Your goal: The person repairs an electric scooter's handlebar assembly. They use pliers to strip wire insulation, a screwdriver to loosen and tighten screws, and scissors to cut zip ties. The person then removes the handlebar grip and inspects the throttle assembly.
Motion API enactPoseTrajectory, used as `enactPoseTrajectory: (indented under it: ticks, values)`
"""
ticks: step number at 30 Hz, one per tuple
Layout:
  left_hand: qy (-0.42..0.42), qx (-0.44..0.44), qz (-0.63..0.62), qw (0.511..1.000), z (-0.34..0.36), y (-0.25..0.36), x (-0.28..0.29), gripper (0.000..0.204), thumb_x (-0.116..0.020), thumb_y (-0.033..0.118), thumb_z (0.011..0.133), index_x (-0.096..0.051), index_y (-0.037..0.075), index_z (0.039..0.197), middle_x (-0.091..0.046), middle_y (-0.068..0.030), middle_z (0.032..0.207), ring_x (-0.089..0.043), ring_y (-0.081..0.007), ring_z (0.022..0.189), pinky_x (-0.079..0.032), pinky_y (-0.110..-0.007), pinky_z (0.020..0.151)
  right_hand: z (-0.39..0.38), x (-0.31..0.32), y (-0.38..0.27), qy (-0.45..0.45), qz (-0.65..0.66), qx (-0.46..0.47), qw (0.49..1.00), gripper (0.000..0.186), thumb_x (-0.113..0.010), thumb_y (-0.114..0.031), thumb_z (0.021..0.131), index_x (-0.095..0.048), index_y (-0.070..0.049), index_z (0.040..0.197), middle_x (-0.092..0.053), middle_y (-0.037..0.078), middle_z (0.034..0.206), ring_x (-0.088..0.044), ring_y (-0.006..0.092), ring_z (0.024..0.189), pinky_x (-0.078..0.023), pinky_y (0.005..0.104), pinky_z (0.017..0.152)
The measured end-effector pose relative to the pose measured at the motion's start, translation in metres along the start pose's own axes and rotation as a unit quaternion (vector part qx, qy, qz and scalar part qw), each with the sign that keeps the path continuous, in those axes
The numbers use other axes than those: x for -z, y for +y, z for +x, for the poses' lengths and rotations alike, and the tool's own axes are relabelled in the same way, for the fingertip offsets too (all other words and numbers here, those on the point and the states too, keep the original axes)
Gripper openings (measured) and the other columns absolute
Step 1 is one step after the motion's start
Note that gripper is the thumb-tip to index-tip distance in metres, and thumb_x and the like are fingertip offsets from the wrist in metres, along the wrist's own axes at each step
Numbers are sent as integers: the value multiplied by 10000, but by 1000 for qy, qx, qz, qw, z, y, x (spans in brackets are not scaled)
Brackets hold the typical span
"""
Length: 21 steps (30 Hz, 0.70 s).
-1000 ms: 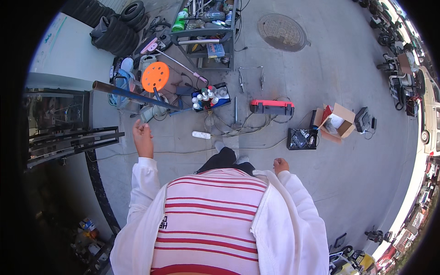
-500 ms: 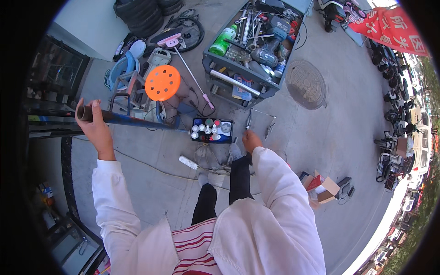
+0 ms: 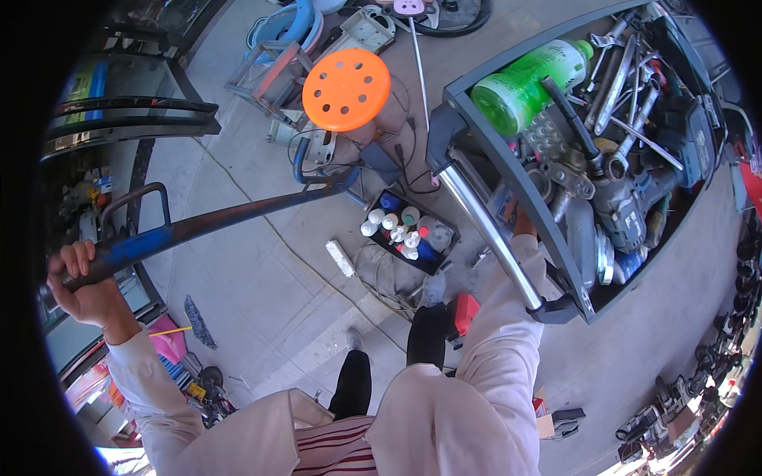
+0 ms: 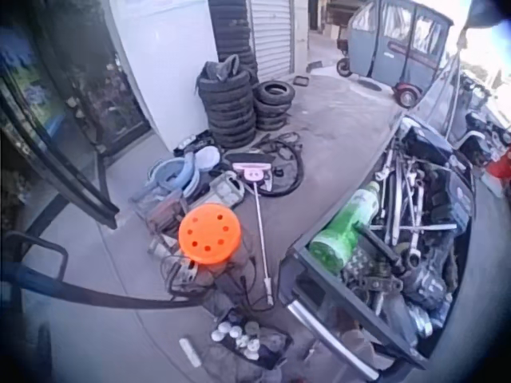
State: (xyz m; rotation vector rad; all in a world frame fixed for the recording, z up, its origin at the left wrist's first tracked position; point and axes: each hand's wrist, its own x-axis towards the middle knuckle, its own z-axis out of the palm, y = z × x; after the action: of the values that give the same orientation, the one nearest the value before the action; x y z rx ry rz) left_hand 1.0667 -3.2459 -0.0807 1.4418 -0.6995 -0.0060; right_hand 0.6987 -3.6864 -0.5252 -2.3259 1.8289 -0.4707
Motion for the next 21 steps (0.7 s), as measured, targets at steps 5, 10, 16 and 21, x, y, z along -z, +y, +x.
enactPoseTrajectory:
  ticks: [5, 10, 16, 21]
  values:
    - [25, 10, -10, 1000, -2, 4, -14, 264, -486, 397, 974, -519, 152, 880, -402, 20, 700, -408, -95, 631, -342, -299, 689, 13, 11, 0, -43, -38, 13, 998, 421, -583, -276, 895, -565, -16, 1226, -618, 244, 1129, -566, 456, 1074, -421, 534, 955]
    - [53, -21, 13, 998, -8, 0, -37, 259, -485, 390, 977, -484, 139, 914, -437, 6, 705, -419, -108, 605, -366, -303, 658, -30, 58, -21, -66, -7, 11, 998, 438, -563, -328, 912, -577, -11, 1215, -639, 251, 1086, -582, 462, 1048, -432, 552, 928]
    - [129, -47, -29, 990, -6, 11, -55, 85, -578, 73, 914, -496, 53, 905, -530, -38, 657, -494, -126, 545, -435, -284, 517, -194, 160, -53, -202, 46, -64, 976, 257, -595, -285, 872, -557, -55, 981, -679, 219, 899, -632, 461, 828, -486, 562, 696]
    - [-9, 69, 196, 978, -27, 51, -4, 529, -748, 249, 833, -449, 39, 1216, -662, -153, 1080, -669, -272, 934, -524, -360, 810, -340, 240, -51, -349, 195, 197, 895, 461, -633, -158, 851, -516, 29, 1256, -622, 258, 1108, -632, 425, 941, -495, 484, 815]
